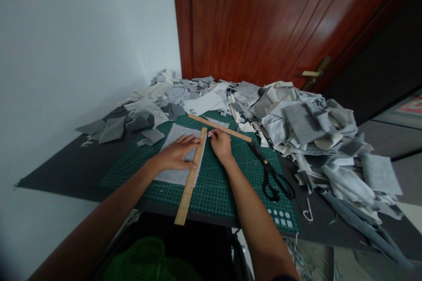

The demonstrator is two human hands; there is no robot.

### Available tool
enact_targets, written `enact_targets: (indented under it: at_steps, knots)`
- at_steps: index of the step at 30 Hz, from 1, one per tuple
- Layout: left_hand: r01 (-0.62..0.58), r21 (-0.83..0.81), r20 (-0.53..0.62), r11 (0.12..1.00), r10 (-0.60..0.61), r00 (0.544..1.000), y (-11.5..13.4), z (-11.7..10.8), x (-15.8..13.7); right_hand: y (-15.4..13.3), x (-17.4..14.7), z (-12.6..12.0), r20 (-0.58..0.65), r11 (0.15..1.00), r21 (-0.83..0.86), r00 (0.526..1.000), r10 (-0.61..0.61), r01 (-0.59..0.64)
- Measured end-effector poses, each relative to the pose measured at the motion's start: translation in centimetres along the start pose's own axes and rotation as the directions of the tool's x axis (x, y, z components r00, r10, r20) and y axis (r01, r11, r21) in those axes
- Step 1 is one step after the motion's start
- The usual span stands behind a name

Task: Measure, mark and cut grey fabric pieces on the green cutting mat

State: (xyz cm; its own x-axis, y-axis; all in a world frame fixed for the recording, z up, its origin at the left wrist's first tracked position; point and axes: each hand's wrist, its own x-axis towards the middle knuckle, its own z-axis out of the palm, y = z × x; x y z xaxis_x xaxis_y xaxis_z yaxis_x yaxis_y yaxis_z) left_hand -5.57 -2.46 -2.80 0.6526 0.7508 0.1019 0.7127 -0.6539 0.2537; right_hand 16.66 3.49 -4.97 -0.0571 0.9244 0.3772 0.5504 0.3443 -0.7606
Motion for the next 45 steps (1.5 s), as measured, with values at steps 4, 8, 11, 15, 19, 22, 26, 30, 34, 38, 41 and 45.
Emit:
enact_targets:
  at_steps: [4, 8, 11, 15, 19, 22, 26, 30, 34, 38, 41, 45]
  knots:
    - [0.007, -0.013, 0.009, 1.000, -0.007, 1.000, 0.0, 0.0, 0.0, -0.4, 0.5, 0.1, 0.008, 0.996, -0.073, 0.999, -0.050, 0.051]
    - [0.005, -0.018, 0.006, 1.000, -0.005, 1.000, 0.0, 0.2, 0.0, -0.6, 0.6, 0.1, 0.027, 0.988, -0.142, 0.998, -0.065, 0.068]
    - [0.009, -0.017, -0.006, 1.000, -0.009, 1.000, -0.1, 0.3, -0.1, -0.7, 0.6, 0.1, 0.050, 0.978, -0.197, 0.997, -0.061, 0.069]
    - [0.002, -0.025, -0.015, 1.000, -0.003, 1.000, -0.1, 0.3, -0.1, -1.1, 0.5, 0.1, 0.084, 0.962, -0.260, 0.995, -0.057, 0.077]
    - [0.003, -0.044, -0.017, 0.999, -0.003, 1.000, -0.1, 0.1, -0.1, -1.3, 0.6, 0.0, 0.114, 0.951, -0.301, 0.992, -0.045, 0.077]
    - [0.006, -0.050, -0.008, 0.999, -0.007, 1.000, 0.0, 0.0, -0.1, -1.2, 0.9, 0.0, 0.143, 0.949, -0.305, 0.989, -0.040, 0.083]
    - [0.004, -0.038, -0.002, 0.999, -0.004, 1.000, -0.1, 0.0, -0.1, -1.0, 1.3, -0.1, 0.180, 0.956, -0.277, 0.982, -0.049, 0.098]
    - [0.017, -0.049, 0.011, 0.999, -0.016, 1.000, -0.1, 0.1, -0.1, -1.0, 1.6, -0.7, 0.240, 0.969, -0.208, 0.967, -0.081, 0.132]
    - [0.017, -0.069, 0.009, 0.998, -0.016, 1.000, 0.0, 0.0, -0.1, -0.7, 1.5, -1.4, 0.290, 0.983, -0.129, 0.953, -0.089, 0.131]
    - [0.009, -0.061, 0.004, 0.998, -0.009, 1.000, -0.1, 0.1, -0.2, -0.2, 1.2, -1.3, 0.270, 0.993, -0.092, 0.962, -0.042, 0.069]
    - [0.013, -0.051, 0.008, 0.999, -0.013, 1.000, 0.0, 0.1, -0.1, -0.1, 1.1, -0.9, 0.220, 0.995, -0.093, 0.975, -0.023, 0.044]
    - [0.000, -0.048, 0.002, 0.999, 0.000, 1.000, 0.0, 0.0, -0.1, -0.7, 1.1, -0.8, 0.207, 0.992, -0.104, 0.977, -0.049, 0.072]
